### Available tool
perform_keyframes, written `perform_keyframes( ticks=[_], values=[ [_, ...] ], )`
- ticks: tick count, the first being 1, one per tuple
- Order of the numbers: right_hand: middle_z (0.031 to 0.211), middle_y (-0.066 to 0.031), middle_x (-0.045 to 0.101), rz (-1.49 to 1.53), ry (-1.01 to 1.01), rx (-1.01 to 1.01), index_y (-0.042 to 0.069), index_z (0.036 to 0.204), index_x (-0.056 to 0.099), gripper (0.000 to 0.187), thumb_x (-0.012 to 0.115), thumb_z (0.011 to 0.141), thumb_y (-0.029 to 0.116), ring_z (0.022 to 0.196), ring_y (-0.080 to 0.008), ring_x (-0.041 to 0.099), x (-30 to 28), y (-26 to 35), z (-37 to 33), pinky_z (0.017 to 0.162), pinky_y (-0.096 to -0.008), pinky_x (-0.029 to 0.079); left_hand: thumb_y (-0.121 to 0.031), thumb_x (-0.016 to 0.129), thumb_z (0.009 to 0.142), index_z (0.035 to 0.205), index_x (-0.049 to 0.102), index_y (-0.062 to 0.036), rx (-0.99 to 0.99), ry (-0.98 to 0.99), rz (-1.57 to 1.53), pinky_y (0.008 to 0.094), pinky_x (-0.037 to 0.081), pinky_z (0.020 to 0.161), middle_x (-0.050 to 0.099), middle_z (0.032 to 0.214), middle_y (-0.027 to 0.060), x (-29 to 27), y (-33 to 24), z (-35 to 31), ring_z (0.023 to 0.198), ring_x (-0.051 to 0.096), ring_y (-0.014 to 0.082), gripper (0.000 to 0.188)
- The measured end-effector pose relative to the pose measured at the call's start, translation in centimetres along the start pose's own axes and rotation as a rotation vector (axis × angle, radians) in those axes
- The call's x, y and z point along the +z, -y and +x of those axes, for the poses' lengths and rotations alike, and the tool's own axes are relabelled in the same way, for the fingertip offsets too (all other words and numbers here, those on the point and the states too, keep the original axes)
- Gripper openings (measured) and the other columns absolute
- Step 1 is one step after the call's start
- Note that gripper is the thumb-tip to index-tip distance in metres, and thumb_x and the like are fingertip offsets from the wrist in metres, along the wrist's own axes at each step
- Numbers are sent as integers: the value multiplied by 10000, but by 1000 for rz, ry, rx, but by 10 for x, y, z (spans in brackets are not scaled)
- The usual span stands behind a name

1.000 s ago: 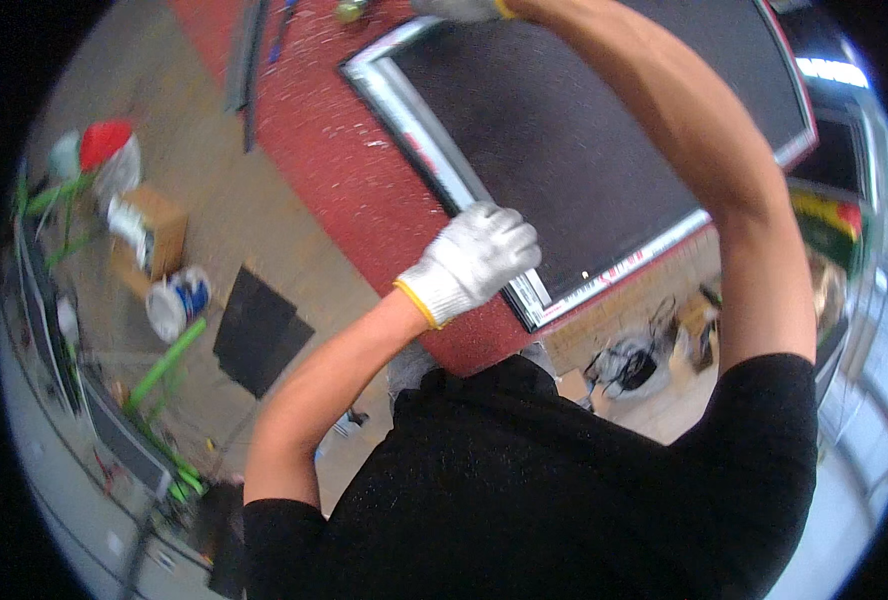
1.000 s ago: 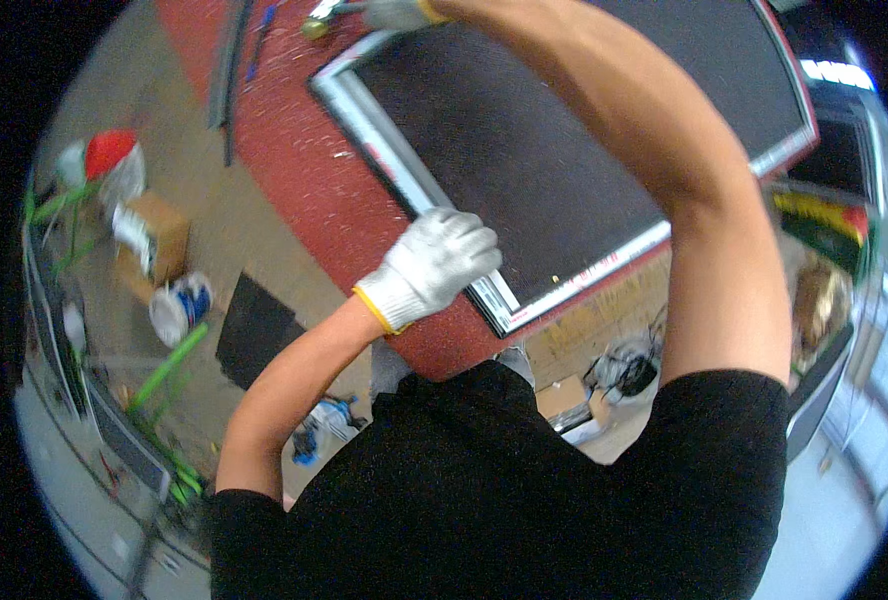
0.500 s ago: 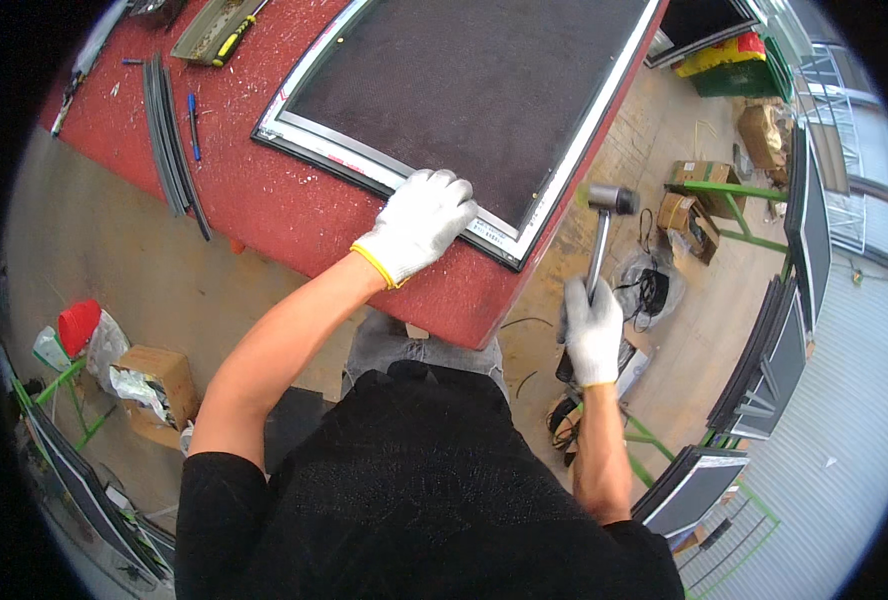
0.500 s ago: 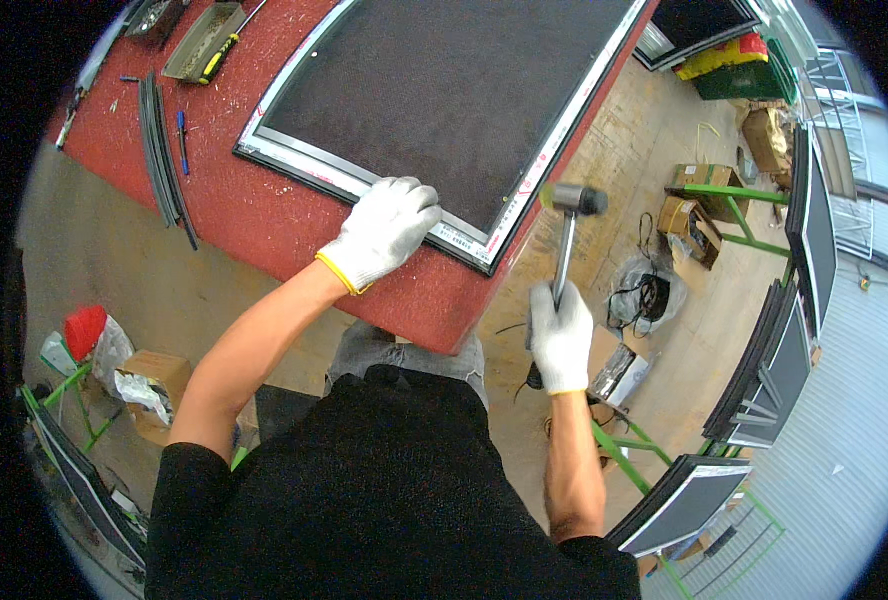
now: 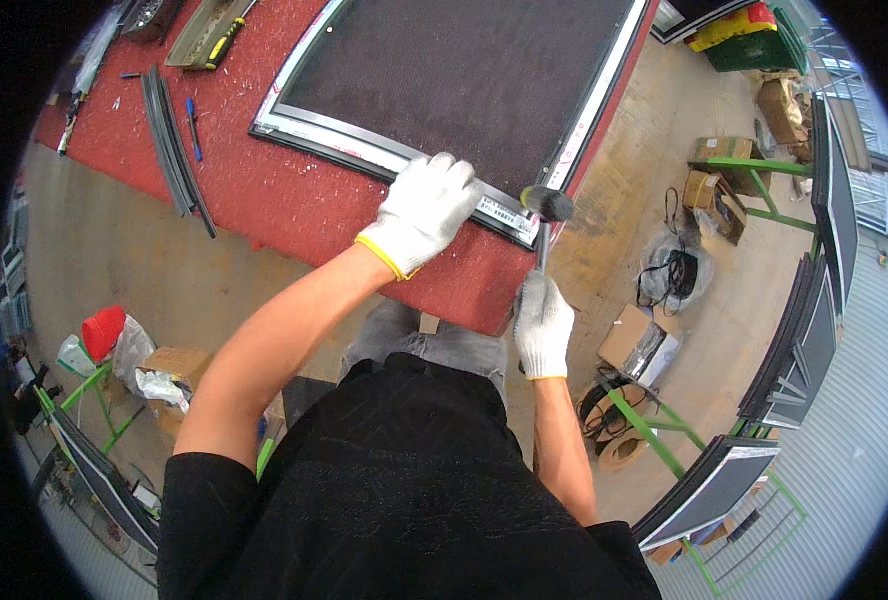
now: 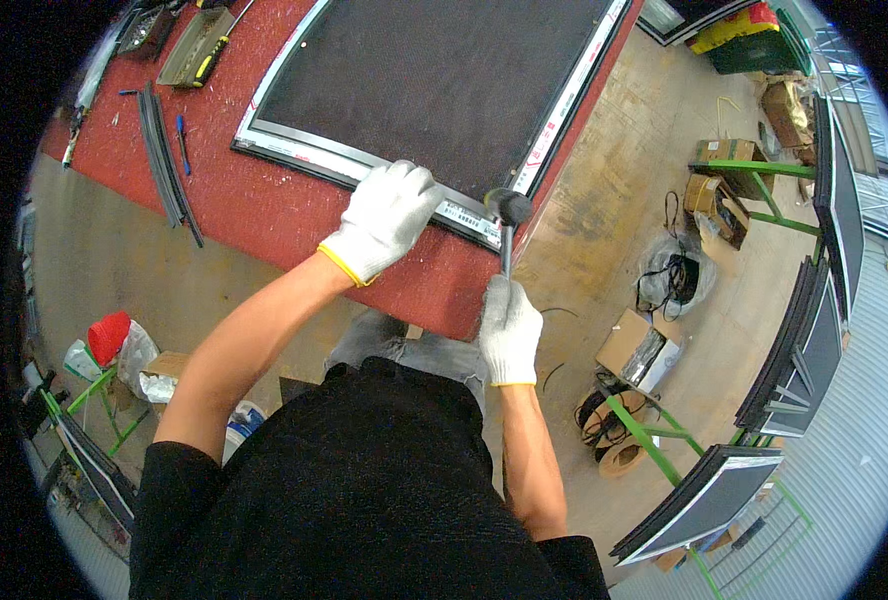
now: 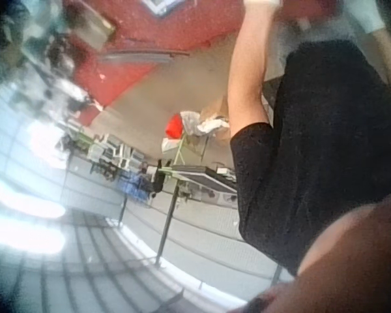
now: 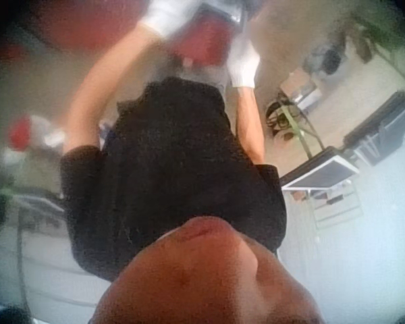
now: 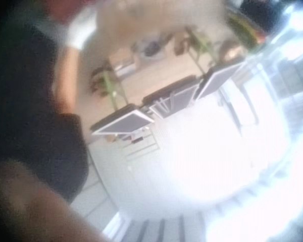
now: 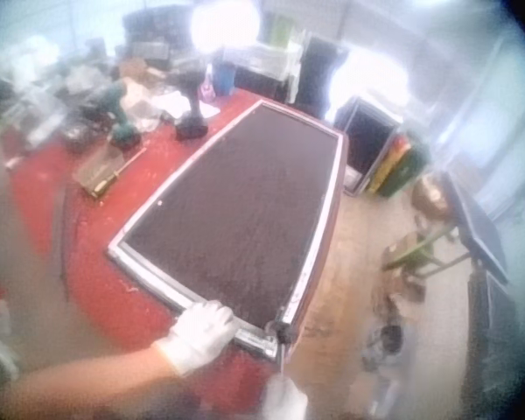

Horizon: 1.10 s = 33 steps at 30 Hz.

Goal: The person assembles a window screen by measuring and cutting metal strips, then fitting them into the frame. They use a marker to mark cut lines, a miter saw to cut the strips, and a hammer to secure the pieces into the frame.

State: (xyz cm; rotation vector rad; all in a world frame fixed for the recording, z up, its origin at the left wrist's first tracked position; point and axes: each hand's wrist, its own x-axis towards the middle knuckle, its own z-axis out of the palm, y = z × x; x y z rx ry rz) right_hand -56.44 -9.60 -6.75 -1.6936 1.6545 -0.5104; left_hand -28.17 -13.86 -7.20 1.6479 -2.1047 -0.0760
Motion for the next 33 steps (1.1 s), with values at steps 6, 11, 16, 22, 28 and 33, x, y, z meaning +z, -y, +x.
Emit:
perform_keyframes(
  ticks=[6,11,16,22,28,33],
  values=[
    [904,-269,804,-73,-49,-129,20,1128,784,238,662,1152,223,872,-473,827,-10,2,-3,778,-507,640,-172,684,970,1064,784,-132,-29,17,7,480,586,948,685,1068,81,0,-2,1,1076,690,320,143],
    [877,-311,766,-152,52,-106,32,1085,785,323,703,1154,337,876,-524,796,-9,4,6,772,-556,626,-171,690,959,1052,775,-134,-29,26,53,478,585,960,688,1059,83,-2,-1,0,1080,692,317,131],
    [820,-291,742,-49,68,-87,18,1023,755,317,699,1166,295,803,-510,781,-1,25,9,710,-527,605,-161,784,901,1069,780,-105,-116,174,101,503,601,923,712,1057,107,-44,69,-18,1013,718,354,178],
    [835,-310,747,-332,106,-136,32,1010,748,374,689,1165,367,827,-548,764,42,63,15,735,-591,598,-137,852,894,1093,785,-88,-80,9,77,512,601,945,748,1118,131,-102,176,-54,1069,737,384,216],
    [853,-309,756,-77,-41,-62,26,1000,745,418,673,1174,399,838,-544,769,78,92,-1,741,-594,602,-112,832,892,1088,787,-106,10,17,66,510,588,954,747,1074,99,-102,205,-58,1065,736,358,202],
    [806,-307,730,-337,20,-61,10,999,753,414,683,1173,379,811,-537,766,114,123,-1,715,-558,597,-109,832,878,1076,782,-110,22,-2,92,507,579,942,733,1052,96,-121,236,-70,1062,728,358,205]
  ],
)
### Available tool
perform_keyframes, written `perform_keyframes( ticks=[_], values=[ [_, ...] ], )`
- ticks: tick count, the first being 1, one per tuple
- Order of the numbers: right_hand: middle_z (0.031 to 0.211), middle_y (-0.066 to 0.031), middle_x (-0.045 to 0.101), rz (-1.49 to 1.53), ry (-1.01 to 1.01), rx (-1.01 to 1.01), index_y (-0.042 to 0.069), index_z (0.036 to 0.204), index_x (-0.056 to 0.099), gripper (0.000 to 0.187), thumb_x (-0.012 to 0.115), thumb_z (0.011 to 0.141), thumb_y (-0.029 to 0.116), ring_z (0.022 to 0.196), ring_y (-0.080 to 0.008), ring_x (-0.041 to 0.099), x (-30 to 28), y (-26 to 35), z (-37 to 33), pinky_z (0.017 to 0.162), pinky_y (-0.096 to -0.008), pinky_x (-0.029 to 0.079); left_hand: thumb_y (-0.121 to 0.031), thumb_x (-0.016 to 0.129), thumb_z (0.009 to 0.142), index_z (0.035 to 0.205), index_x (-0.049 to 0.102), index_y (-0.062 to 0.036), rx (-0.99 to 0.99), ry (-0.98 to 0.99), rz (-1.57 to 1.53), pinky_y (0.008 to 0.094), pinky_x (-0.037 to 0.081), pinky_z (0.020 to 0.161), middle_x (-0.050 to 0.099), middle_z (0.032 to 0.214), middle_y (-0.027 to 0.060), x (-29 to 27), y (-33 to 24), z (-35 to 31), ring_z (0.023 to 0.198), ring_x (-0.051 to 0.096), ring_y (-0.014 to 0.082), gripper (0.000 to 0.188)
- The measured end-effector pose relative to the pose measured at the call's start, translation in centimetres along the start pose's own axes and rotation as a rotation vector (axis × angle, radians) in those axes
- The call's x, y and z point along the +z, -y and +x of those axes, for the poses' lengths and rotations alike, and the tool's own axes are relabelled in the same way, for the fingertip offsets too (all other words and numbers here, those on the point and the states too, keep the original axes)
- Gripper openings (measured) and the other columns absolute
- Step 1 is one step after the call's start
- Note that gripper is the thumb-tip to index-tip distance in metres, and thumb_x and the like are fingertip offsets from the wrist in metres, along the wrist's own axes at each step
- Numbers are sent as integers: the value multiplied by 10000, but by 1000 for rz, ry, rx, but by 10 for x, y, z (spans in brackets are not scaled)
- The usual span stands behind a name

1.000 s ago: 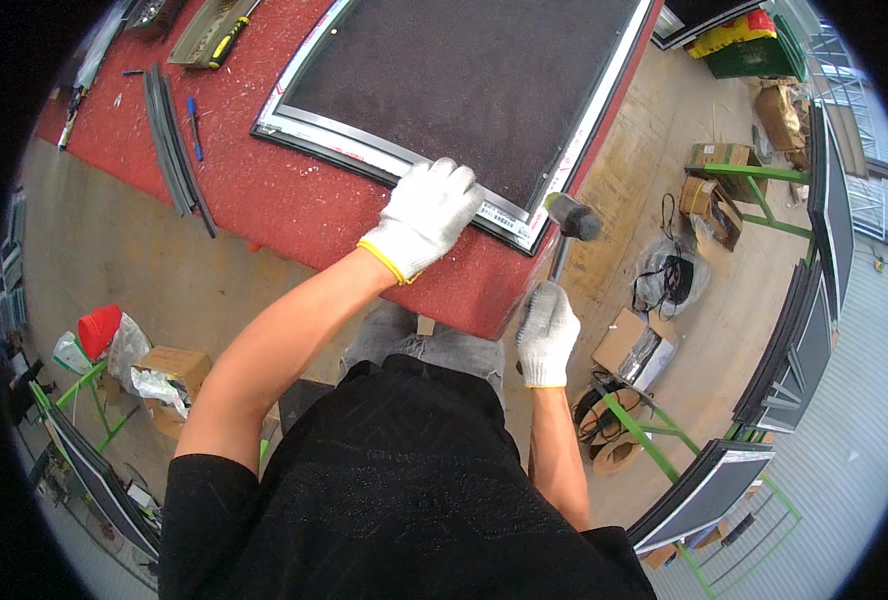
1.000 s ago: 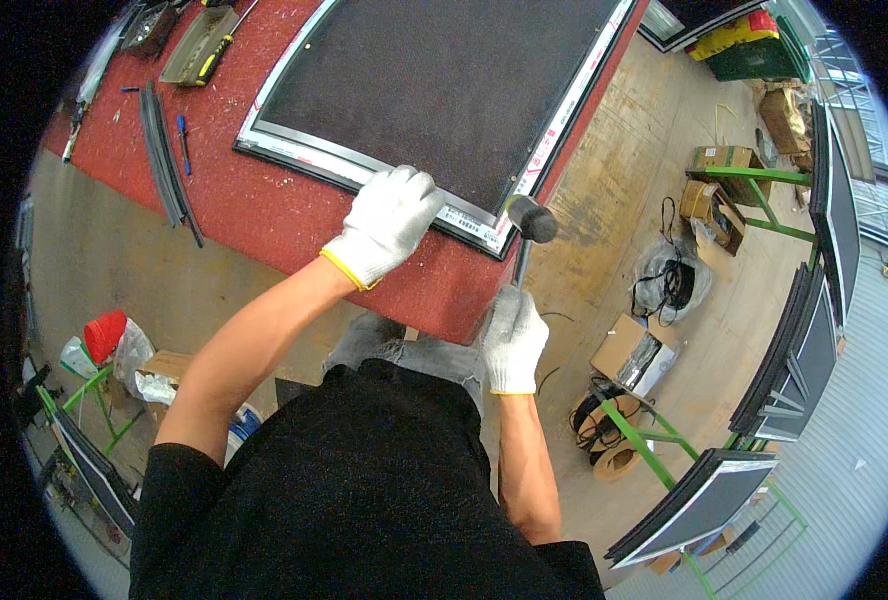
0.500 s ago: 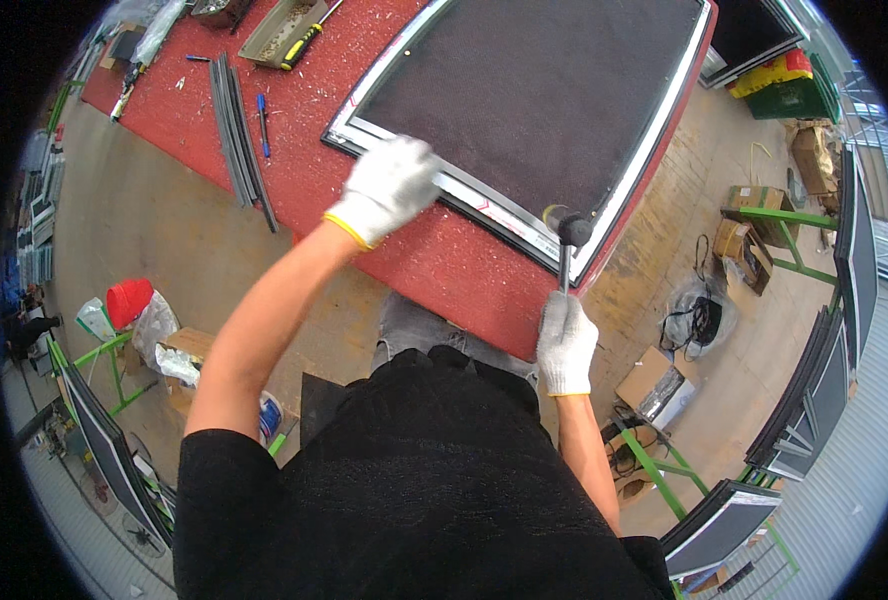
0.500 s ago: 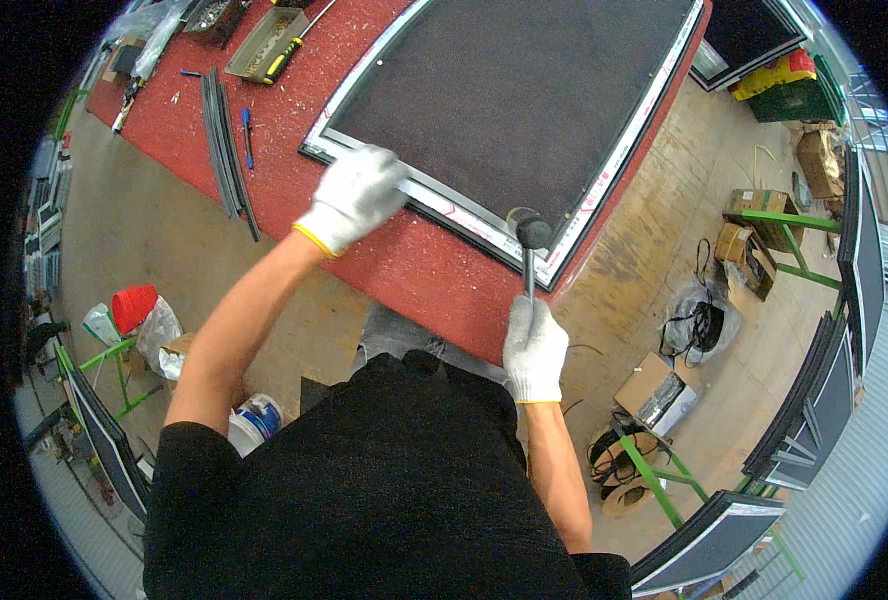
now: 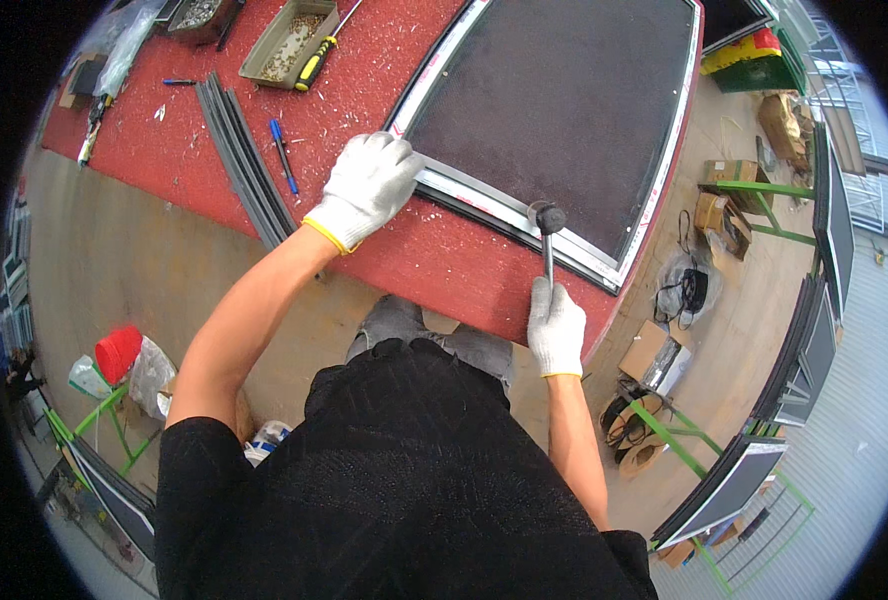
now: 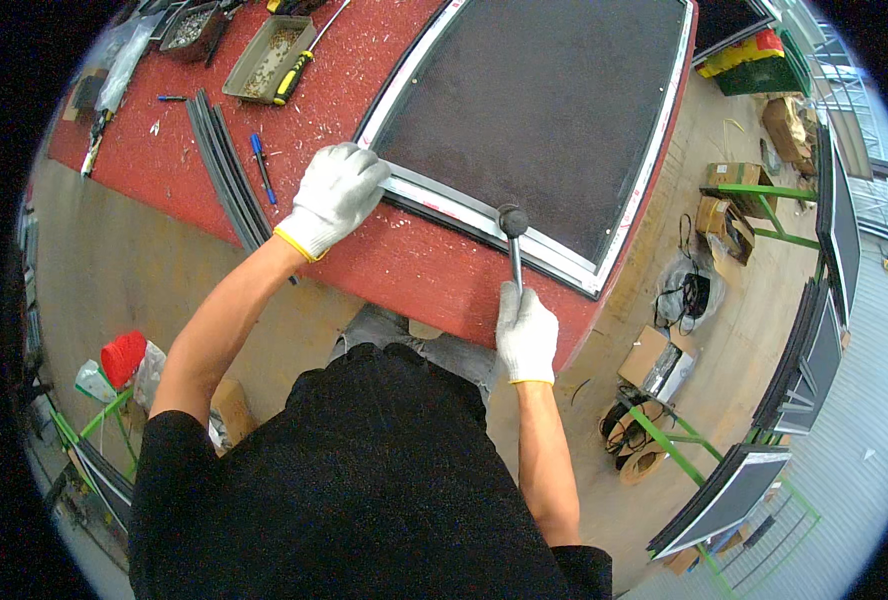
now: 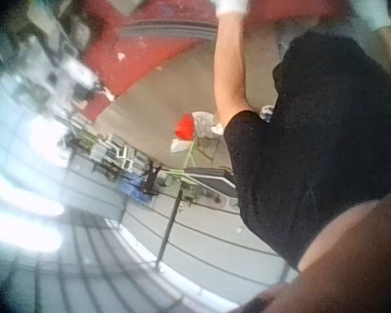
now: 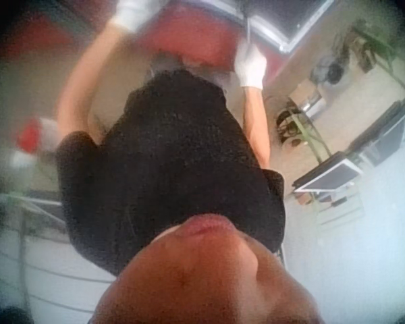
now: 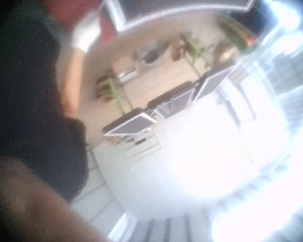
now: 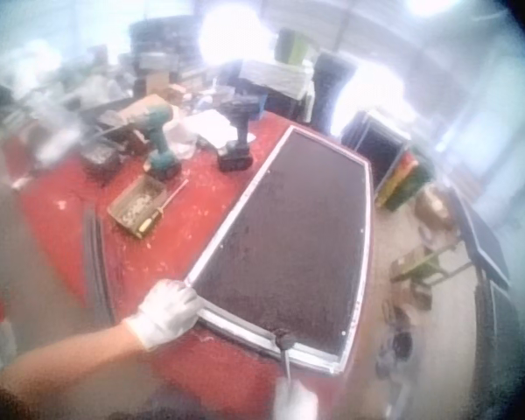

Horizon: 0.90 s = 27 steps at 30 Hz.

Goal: The person assembles a window screen by measuring and cutting metal strips, then fitting them into the frame. They use a marker to mark cut lines, a miter saw to cut the strips, and a hammer to secure the pieces into the frame.

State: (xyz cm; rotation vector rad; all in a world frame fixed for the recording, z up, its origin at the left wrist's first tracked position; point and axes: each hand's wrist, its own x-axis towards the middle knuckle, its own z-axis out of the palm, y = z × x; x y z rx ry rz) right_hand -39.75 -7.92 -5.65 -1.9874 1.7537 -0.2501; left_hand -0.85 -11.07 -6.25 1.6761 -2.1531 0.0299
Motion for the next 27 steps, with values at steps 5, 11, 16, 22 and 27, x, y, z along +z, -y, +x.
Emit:
perform_keyframes(
  ticks=[5,11,16,22,27],
  values=[
    [805,-308,728,123,-47,-14,6,1011,757,355,717,1160,325,766,-507,771,-6,36,8,680,-526,593,-128,855,852,1301,708,-89,-110,-133,-128,556,533,1098,683,1358,163,-2,19,-16,1264,659,431,474],
    [809,-329,726,165,-10,-200,32,962,731,348,736,1141,330,806,-534,769,30,98,36,713,-578,603,-263,897,885,1365,716,-59,-421,-124,-150,558,508,1140,685,1383,199,4,27,-36,1315,637,451,552],
    [829,-333,739,48,134,-264,35,920,737,441,718,1142,415,827,-566,750,38,122,57,745,-639,579,-279,888,887,1296,747,-64,-418,-131,-187,557,518,1095,697,1317,187,9,29,-39,1247,652,441,483],
    [843,-332,745,123,85,-315,25,929,743,434,715,1146,400,836,-558,750,39,131,61,762,-619,584,-272,889,880,1276,749,-84,-408,-170,-199,563,517,1089,698,1303,175,14,29,-41,1249,651,439,461],
    [836,-329,741,-3,187,-289,24,926,735,448,711,1148,413,822,-559,749,39,133,64,754,-617,586,-276,886,886,1279,745,-94,-419,-176,-179,573,514,1091,698,1311,175,14,26,-40,1255,648,440,455]
  ],
)
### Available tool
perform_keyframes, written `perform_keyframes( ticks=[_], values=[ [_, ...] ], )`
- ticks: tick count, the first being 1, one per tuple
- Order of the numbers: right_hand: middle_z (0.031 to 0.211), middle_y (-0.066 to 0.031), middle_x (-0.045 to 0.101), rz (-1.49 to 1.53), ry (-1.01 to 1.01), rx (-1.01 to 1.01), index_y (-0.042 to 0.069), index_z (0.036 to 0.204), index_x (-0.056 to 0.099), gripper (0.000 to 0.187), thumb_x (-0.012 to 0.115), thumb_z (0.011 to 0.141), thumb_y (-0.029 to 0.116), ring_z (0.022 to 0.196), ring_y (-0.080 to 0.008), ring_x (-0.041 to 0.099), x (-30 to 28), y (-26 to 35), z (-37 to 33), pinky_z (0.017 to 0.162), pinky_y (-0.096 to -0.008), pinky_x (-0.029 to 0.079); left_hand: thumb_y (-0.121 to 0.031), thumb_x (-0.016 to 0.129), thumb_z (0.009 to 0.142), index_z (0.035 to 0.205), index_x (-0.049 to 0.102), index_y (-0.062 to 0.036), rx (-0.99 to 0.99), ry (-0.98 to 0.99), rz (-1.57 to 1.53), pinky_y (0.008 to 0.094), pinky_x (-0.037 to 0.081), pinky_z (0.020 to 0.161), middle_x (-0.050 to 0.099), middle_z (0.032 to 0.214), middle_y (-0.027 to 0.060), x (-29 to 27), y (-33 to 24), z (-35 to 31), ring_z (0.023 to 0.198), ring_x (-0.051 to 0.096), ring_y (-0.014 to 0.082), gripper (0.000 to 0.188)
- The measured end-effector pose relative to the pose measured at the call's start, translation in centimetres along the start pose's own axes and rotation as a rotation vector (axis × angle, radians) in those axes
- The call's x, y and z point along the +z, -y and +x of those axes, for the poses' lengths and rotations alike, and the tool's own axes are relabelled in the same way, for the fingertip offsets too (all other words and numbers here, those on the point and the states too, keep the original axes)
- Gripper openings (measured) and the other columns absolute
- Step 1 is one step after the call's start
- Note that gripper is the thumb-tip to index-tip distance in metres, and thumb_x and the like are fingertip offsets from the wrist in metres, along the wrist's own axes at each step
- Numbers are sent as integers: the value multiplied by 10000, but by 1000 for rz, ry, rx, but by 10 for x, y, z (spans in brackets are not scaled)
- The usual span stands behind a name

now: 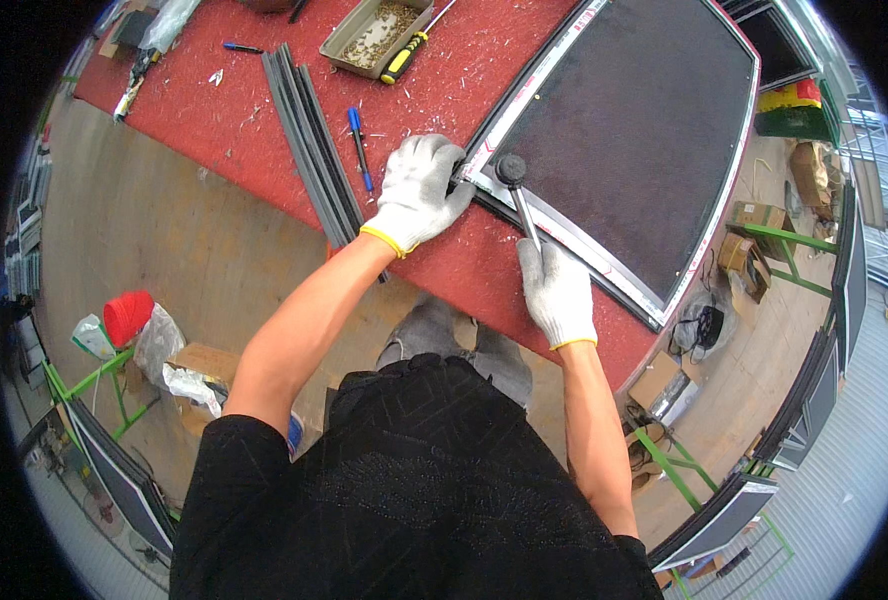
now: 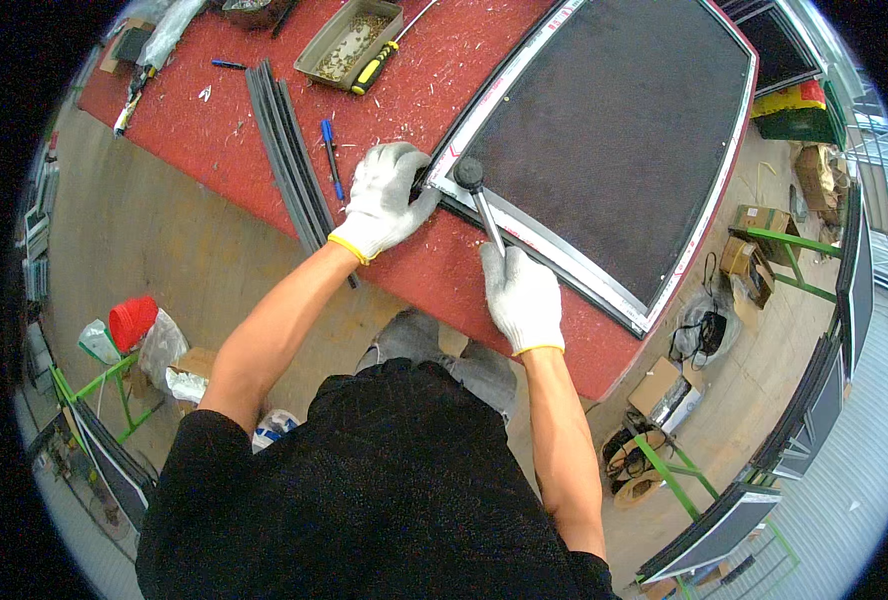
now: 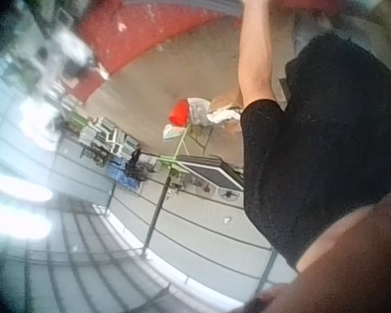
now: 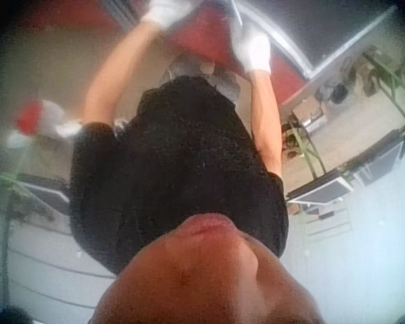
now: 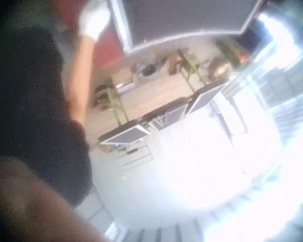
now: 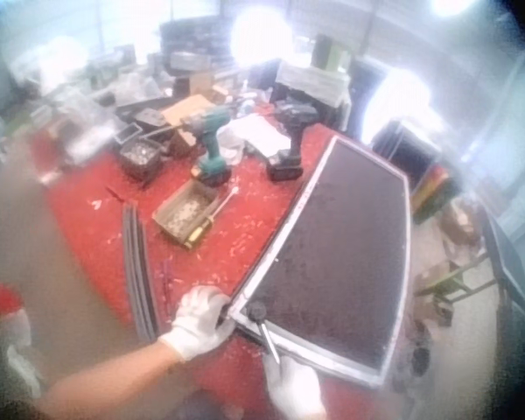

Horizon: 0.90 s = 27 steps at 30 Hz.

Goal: The person assembles a window screen by measuring and cutting metal strips, then fitting them into the frame. They use a marker to mark cut lines, a miter saw to cut the strips, and a hammer to secure the pieces into the frame.

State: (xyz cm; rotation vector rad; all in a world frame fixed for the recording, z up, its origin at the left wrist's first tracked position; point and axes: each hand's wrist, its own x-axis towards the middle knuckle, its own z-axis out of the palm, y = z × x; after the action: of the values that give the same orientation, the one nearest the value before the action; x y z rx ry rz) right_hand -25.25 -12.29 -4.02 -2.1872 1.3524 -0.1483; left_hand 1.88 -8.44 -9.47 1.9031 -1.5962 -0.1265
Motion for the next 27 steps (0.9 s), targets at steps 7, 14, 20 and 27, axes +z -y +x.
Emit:
perform_keyframes(
  ticks=[7,14,20,27],
  values=[
    [787,-311,717,371,23,295,3,985,755,451,702,1166,413,763,-494,765,-21,-21,-54,694,-529,580,-193,850,892,1277,732,-77,52,32,26,559,530,1075,711,1285,174,-9,-23,9,1232,676,432,419],
    [749,-240,727,255,-260,436,24,1052,764,333,695,1173,327,701,-448,777,-25,-84,-123,650,-512,590,-52,781,871,1197,754,-87,391,348,-52,516,578,1001,742,1227,132,32,-91,22,1152,717,374,329],
    [817,-308,737,92,-242,415,25,1015,735,345,725,1153,342,813,-538,763,-37,-112,-136,713,-596,588,-51,777,882,1164,772,-86,486,339,-57,511,579,964,759,1216,119,72,-141,19,1120,716,367,284],
    [970,-300,798,453,-279,385,27,1134,810,340,711,1162,351,956,-521,800,-40,-133,-149,799,-553,635,-19,766,874,1190,782,-51,448,333,-29,537,589,979,771,1179,187,69,-156,13,1095,738,406,319]
  ],
)
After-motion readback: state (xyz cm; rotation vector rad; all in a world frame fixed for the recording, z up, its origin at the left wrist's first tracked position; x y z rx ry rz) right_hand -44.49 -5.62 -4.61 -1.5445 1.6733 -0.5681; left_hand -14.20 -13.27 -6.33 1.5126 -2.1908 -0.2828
